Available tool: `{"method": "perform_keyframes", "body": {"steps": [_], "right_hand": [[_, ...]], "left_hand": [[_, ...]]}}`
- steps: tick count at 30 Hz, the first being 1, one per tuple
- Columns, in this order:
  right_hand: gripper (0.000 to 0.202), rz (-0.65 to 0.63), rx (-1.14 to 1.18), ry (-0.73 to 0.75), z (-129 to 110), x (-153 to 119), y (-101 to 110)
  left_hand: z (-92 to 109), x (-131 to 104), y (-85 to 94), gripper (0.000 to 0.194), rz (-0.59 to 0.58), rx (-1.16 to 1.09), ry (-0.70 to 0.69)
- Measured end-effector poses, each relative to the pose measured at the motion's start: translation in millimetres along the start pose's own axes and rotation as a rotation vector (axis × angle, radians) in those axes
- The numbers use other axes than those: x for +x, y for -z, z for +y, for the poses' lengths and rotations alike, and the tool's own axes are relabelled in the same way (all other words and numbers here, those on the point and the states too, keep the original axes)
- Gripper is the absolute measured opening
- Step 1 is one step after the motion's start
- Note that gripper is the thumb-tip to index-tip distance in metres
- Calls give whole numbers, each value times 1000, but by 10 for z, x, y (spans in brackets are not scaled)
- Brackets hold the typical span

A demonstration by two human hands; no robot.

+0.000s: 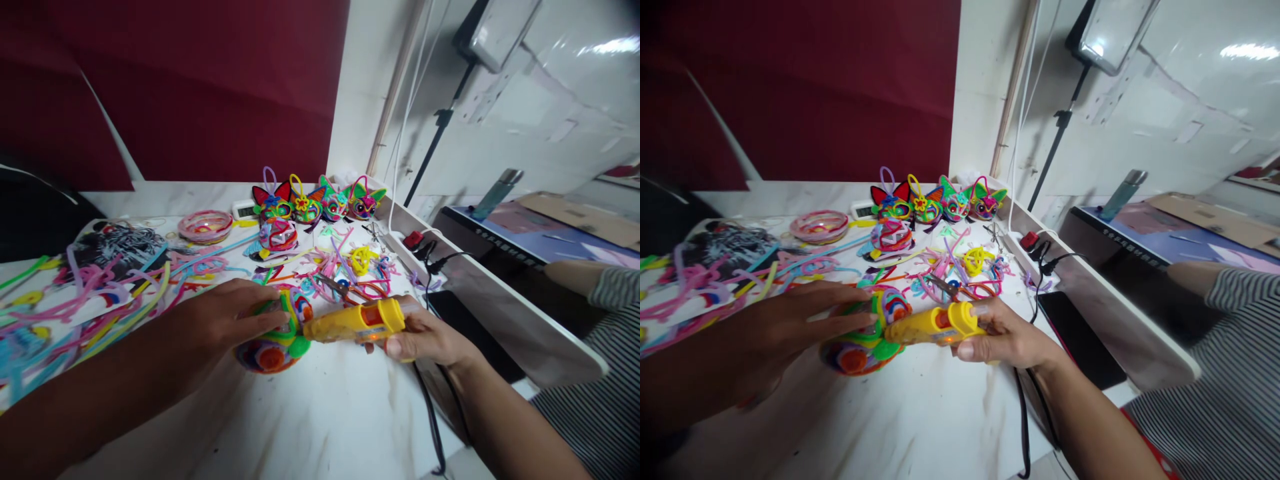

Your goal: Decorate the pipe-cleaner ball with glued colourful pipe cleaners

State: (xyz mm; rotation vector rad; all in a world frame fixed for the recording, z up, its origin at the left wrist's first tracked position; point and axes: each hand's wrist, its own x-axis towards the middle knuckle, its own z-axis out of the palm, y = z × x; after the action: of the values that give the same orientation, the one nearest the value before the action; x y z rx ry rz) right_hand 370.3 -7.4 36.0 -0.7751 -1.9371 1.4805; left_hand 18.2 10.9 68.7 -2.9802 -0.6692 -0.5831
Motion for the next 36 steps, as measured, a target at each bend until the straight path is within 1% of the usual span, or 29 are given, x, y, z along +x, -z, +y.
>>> {"method": "perform_keyframes", "body": {"steps": [4,6,8,10,12,14,16,18,21,23,24,26,27,29,30,31,32,34,35,36], "right_hand": [[57,12,89,-101,30,-33,46],[54,3,148,-102,27,-32,75],[50,-29,225,-65,14,-17,100],[46,-105,305,-38,4,6,116],[45,-205,369,-54,15,31,115],[47,-299,416,-120,60,56,95],[49,-369,444,-227,131,83,55],[51,-418,439,-344,208,111,5],[53,-420,361,-484,275,144,-60],[55,-391,234,-523,262,150,-83],[55,-365,126,-511,234,148,-91],[51,-274,-190,-430,141,134,-114],[46,-202,-381,-371,79,125,-137],[36,-33,-725,-244,-57,115,-216],[30,68,-830,-163,-121,117,-273],[25,137,-886,-48,-177,124,-338],[24,186,-925,114,-221,138,-408],[28,196,-977,377,-271,180,-543],[30,193,-1008,466,-276,205,-600],[32,186,-1037,522,-269,230,-647]], "left_hand": [[6,-3,11,49,-17,-32,16],[10,9,11,47,-11,-23,1],[15,28,10,47,0,-9,-12],[19,46,15,46,11,-10,-14],[21,56,25,44,11,-22,-14],[17,53,30,44,-12,-14,-24],[4,39,19,44,-26,7,-35],[-15,23,-9,43,-33,15,-47],[-47,10,-55,40,-3,-9,-43],[-64,13,-72,40,10,-29,-56],[-70,16,-76,40,11,-39,-78],[-74,23,-84,39,21,-46,-98],[-72,25,-91,40,27,-45,-87],[-65,26,-117,42,46,-44,-52],[-63,26,-134,44,46,-45,-41],[-62,24,-153,46,45,-45,-35],[-63,22,-171,49,40,-43,-37],[-71,16,-203,56,48,-31,-44],[-75,13,-215,58,52,-23,-50],[-80,9,-225,59,60,-14,-56]]}}
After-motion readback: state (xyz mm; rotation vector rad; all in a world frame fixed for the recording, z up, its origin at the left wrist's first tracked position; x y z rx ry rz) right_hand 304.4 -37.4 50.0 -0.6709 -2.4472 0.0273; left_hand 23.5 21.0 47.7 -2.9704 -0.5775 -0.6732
